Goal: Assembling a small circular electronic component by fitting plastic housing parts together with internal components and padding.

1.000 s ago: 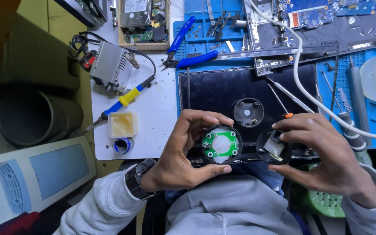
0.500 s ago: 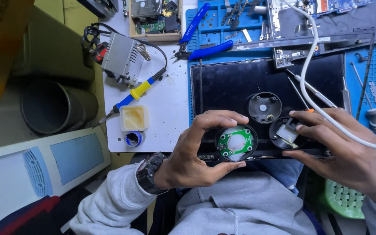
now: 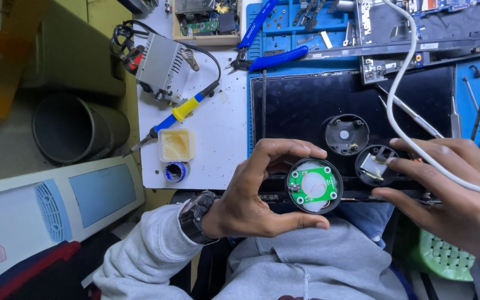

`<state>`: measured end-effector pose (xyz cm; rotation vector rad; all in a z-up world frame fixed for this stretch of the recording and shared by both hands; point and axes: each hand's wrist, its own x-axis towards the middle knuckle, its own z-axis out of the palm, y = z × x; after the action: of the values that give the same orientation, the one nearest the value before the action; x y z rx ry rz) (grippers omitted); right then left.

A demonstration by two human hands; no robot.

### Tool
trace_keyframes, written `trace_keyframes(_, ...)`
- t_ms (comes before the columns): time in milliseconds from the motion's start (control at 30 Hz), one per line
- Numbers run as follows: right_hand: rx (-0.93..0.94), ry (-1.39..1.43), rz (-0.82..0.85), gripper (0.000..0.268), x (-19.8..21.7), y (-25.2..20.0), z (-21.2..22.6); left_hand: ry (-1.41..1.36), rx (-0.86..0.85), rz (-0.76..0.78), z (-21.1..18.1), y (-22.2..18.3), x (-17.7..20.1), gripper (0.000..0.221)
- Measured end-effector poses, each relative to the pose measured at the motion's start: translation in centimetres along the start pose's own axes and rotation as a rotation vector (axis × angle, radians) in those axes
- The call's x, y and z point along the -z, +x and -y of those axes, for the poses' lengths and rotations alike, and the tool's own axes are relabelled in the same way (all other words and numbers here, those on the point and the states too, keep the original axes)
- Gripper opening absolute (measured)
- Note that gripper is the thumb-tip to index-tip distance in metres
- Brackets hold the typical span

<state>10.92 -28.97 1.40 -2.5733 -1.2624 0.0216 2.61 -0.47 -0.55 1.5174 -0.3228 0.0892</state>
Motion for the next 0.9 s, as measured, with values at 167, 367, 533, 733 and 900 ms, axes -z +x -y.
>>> trace_keyframes(167, 0.039, 0.164, -0.075, 0.040, 0.0, -0.5, 1.0, 0.036, 0.013, 0.015, 0.0, 0.0, -0.2, 0.082)
trace_keyframes(367, 0.067, 0.297, -0.113, 0.040, -0.5, -1.1, 2.6, 0.202, -0.078, 0.083, 1.4, -0.7, -1.2, 0.081)
trace_keyframes(533, 0.119, 0.322, -0.150, 0.045, -1.4, -0.8, 3.5, 0.250, -0.092, 0.172, 2.0, -1.1, -1.9, 0.079)
trace_keyframes(733, 0.158, 0.283, -0.134, 0.044, -2.0, -0.5, 3.5, 0.276, -0.087, 0.218, 2.3, -1.2, -2.3, 0.076)
trace_keyframes(900, 0.149, 0.288, -0.073, 0.041, -2.0, -0.4, 3.4, 0.257, -0.093, 0.226, 2.6, -1.0, -2.5, 0.072)
